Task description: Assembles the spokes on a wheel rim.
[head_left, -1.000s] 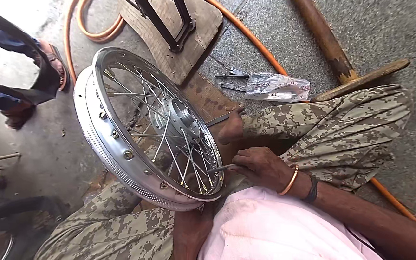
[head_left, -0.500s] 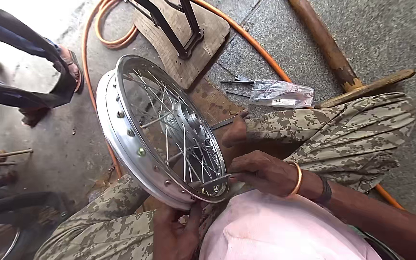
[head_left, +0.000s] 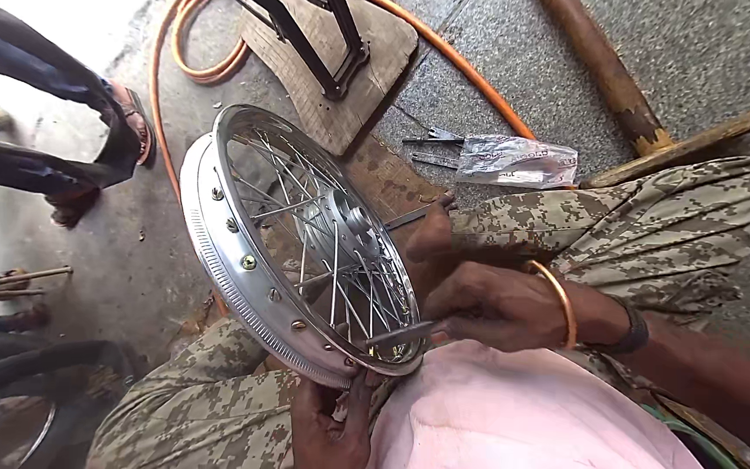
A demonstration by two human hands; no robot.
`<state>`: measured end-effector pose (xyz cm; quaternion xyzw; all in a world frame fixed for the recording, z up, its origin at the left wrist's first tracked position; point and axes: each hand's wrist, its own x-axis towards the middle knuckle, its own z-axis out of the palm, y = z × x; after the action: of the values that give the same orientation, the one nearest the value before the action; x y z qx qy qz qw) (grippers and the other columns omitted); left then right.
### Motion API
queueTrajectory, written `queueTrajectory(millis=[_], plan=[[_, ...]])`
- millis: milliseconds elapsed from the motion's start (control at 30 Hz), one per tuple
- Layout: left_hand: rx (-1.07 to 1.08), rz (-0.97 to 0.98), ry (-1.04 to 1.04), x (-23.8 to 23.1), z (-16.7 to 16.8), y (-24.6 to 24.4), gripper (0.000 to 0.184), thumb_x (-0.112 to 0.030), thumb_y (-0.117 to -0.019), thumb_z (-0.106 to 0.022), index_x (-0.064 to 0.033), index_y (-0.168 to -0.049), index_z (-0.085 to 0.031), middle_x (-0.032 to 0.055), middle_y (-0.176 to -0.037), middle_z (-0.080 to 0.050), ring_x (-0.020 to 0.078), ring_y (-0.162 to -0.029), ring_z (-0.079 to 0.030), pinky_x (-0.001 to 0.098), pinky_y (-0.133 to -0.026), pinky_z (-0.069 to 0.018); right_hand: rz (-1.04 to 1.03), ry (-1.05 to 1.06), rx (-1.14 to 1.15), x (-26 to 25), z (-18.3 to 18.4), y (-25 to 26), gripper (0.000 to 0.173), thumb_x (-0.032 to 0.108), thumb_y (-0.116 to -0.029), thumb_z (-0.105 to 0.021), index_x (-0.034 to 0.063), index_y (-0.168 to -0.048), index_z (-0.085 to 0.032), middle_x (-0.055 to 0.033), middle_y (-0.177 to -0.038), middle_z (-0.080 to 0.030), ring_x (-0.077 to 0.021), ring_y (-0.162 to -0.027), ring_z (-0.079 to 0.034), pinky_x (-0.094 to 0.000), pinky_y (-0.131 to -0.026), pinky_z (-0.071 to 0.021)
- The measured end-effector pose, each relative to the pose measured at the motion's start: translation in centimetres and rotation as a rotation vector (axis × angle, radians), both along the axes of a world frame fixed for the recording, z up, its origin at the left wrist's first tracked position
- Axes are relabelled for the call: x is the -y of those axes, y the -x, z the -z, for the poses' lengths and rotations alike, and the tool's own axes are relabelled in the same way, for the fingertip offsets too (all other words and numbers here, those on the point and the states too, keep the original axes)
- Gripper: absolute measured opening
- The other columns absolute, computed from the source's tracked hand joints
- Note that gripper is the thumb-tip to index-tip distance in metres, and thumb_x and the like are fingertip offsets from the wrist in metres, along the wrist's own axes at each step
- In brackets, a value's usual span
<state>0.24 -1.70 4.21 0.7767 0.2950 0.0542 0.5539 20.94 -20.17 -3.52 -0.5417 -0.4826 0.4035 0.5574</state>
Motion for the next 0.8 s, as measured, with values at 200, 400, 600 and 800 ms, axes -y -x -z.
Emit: queueTrajectory(millis=[200, 400, 600, 800], plan=[[-0.048, -0.015, 0.020, 0.4, -0.3, 0.2, 0.025, -0.005, -0.0903, -0.072, -0.0024, -0.111, -0.058, -0.0033, -0.093, -0.076, 0.0089, -0.079, -0.074, 0.0268, -0.075, -0.0649, 0.086, 0.023, 0.076, 0.7, -0.6, 1.2, 0.018, 0.016, -0.1013, -0.059, 0.0075, -0.093, -0.073, 0.0034, -0.075, -0.064, -0.0022, -0.067, -0.059, -0.0189, -0.059, -0.0496], [-0.018, 0.025, 0.026, -0.2, -0.2, 0.2, 0.017, -0.008, -0.0930, -0.072, -0.0044, -0.109, -0.068, -0.0005, -0.098, -0.077, 0.0108, -0.076, -0.074, 0.0271, -0.071, -0.0648, 0.082, 0.042, 0.350, -0.4, -1.0, 1.6, 0.017, 0.020, -0.1003, -0.058, 0.0119, -0.094, -0.072, 0.0028, -0.078, -0.064, -0.0085, -0.071, -0.063, -0.0272, -0.061, -0.0526], [-0.047, -0.001, 0.028, 0.2, -0.1, 0.5, 0.016, -0.003, -0.0904, -0.071, -0.0046, -0.106, -0.066, -0.0019, -0.095, -0.077, 0.0104, -0.075, -0.074, 0.0283, -0.072, -0.0650, 0.072, 0.259, 0.311, 0.3, 1.5, 5.9, 0.017, 0.018, -0.1029, -0.054, 0.0105, -0.110, -0.067, -0.0049, -0.085, -0.066, -0.0207, -0.074, -0.067, -0.0386, -0.061, -0.0547], [-0.086, 0.002, 0.037, 0.3, -0.6, 0.1, 0.020, -0.001, -0.0920, -0.068, -0.0049, -0.109, -0.059, -0.0067, -0.090, -0.075, 0.0074, -0.076, -0.074, 0.0267, -0.072, -0.0649, 0.261, 0.124, 0.441, -0.6, 1.8, 4.2, 0.021, 0.023, -0.1019, -0.052, 0.0122, -0.092, -0.068, 0.0026, -0.069, -0.058, -0.0102, -0.059, -0.058, -0.0281, -0.050, -0.0459]])
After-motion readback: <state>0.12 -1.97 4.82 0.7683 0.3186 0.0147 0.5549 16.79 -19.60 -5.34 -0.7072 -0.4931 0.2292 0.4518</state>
